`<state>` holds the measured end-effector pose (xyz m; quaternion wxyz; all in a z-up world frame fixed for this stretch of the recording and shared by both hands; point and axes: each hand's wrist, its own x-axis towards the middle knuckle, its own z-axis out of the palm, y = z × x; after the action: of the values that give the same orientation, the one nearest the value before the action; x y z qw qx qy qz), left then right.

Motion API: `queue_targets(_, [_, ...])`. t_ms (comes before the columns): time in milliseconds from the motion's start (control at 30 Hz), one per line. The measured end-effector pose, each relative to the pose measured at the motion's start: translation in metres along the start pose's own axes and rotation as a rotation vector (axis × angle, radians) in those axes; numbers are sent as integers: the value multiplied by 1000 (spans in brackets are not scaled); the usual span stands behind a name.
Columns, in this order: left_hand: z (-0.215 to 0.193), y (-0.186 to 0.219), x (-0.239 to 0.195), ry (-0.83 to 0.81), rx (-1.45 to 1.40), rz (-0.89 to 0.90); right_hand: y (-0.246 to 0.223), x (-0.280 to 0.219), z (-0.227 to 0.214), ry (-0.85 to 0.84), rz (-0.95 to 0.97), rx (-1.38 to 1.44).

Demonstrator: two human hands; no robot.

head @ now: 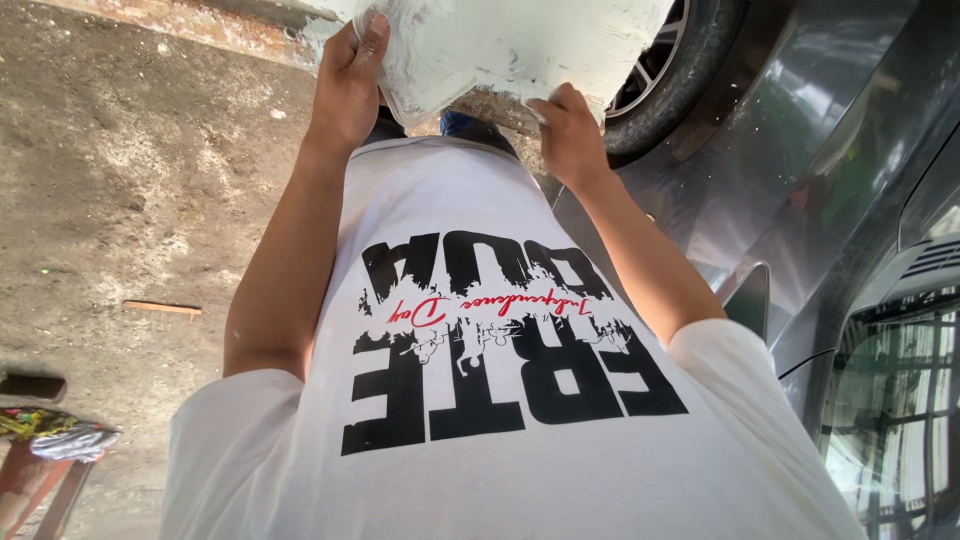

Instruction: The person scoops white plaster from a container with a putty knife and spreads it onto a low concrete wall. They repeatedly smooth the surface with the knife, working along the length of the wall.

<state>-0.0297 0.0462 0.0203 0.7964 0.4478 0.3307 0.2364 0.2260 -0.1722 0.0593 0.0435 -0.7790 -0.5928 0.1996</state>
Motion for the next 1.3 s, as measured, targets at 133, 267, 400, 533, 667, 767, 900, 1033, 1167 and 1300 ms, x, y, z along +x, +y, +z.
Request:
queue_targets(133, [-4, -5, -5, -9, -35, 0, 9, 2, -9, 24, 160, 83])
queue_targets(267, [-5, -8, -5, -15, -61, -62, 1, 15, 14, 162, -74, -155])
queue_targets(400, [-7, -6, -2, -1, -37, -34, -12, 6, 23, 105, -55, -8])
queue_targets(533, [-7, -3, -3, -11, -28, -19, -6, 3, 5, 43, -4, 101])
queue_targets(667, [-7, 0, -4, -24, -21, -13, -9, 25, 6, 173, -59, -67])
queue_targets(767, [-6, 0, -2, -2, -3, -68, -23, 24, 13, 92, -60, -63])
queue_targets(900, [-9, -5, -2, 9, -40, -19, -30, 9, 6, 83, -42, 56])
queue_targets(1033, [-7, -9, 0, 17, 23, -38, -20, 22, -2, 174, -9, 25])
queue_targets(1167, [-4, -8, 1, -1, -45, -50, -34, 32, 18, 215, -101, -76])
queue_targets(1300, [-1, -3, 2, 6, -28, -25, -42, 21, 15, 131, -82, -4])
